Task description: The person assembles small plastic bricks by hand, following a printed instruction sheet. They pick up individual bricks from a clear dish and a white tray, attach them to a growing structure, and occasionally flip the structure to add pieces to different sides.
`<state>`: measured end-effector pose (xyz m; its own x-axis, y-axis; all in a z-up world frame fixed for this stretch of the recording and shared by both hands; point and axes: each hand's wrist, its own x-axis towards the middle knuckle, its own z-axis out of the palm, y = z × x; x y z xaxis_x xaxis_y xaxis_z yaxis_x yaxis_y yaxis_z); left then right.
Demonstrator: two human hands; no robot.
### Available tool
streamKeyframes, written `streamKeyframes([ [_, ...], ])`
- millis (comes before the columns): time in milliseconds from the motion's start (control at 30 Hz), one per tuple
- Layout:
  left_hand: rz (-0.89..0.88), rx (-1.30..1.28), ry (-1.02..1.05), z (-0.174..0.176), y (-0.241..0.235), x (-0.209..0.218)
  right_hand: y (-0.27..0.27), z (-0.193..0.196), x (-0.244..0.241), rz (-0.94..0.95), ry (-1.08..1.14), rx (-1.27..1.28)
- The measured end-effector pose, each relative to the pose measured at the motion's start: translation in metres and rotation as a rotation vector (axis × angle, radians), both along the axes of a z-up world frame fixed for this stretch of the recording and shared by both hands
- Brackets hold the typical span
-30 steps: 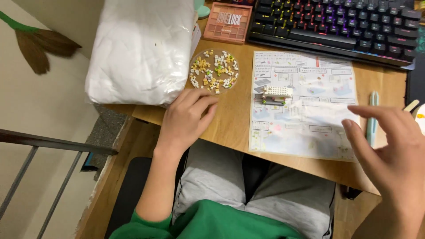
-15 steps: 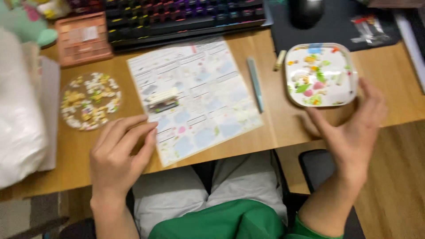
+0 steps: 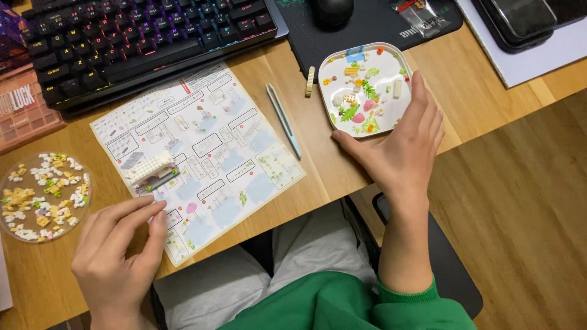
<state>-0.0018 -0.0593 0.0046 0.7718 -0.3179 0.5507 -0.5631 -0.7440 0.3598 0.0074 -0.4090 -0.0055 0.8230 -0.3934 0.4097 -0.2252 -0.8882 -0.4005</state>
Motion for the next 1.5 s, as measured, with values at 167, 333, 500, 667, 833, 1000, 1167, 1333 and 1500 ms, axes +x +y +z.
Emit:
streamKeyframes([
  [167, 0.006, -0.011, 0.004, -0.001, 0.002, -0.002, -0.001, 0.003, -0.011, 0.089, -0.068, 0.104],
  [333, 0.001, -0.120, 0.027, 0.007, -0.002, -0.009, 0.026, 0.026, -0.035, 0.245, -0.056, 0.102],
  [500, 0.126, -0.428, 0.292, 0.011, -0.001, -0.039, 0.073, 0.037, -0.047, 0.567, -0.043, 0.151],
  [667, 0.016, -1.010, 0.746, 0.003, 0.025, -0.062, 0.132, 0.033, -0.046, 0.912, 0.090, 0.333],
  [833, 0.166, -1.138, 0.801, 0.007, 0.038, -0.085, 0.181, 0.016, -0.045, 1.074, 0.056, 0.352],
  [1000, 0.298, -1.315, 0.781, -0.015, 0.055, -0.105, 0.196, 0.007, -0.046, 1.211, 0.082, 0.334],
  [1167, 0.479, -1.296, 0.731, -0.021, 0.083, -0.119, 0.179, 0.015, -0.043, 1.160, 0.098, 0.330],
  [1333, 0.471, -1.241, 0.698, -0.023, 0.091, -0.119, 0.159, 0.007, -0.036, 0.993, -0.057, 0.174],
  [1500, 0.433, -1.200, 0.703, -0.019, 0.086, -0.109, 0.154, 0.002, -0.033, 0.950, -0.062, 0.120],
])
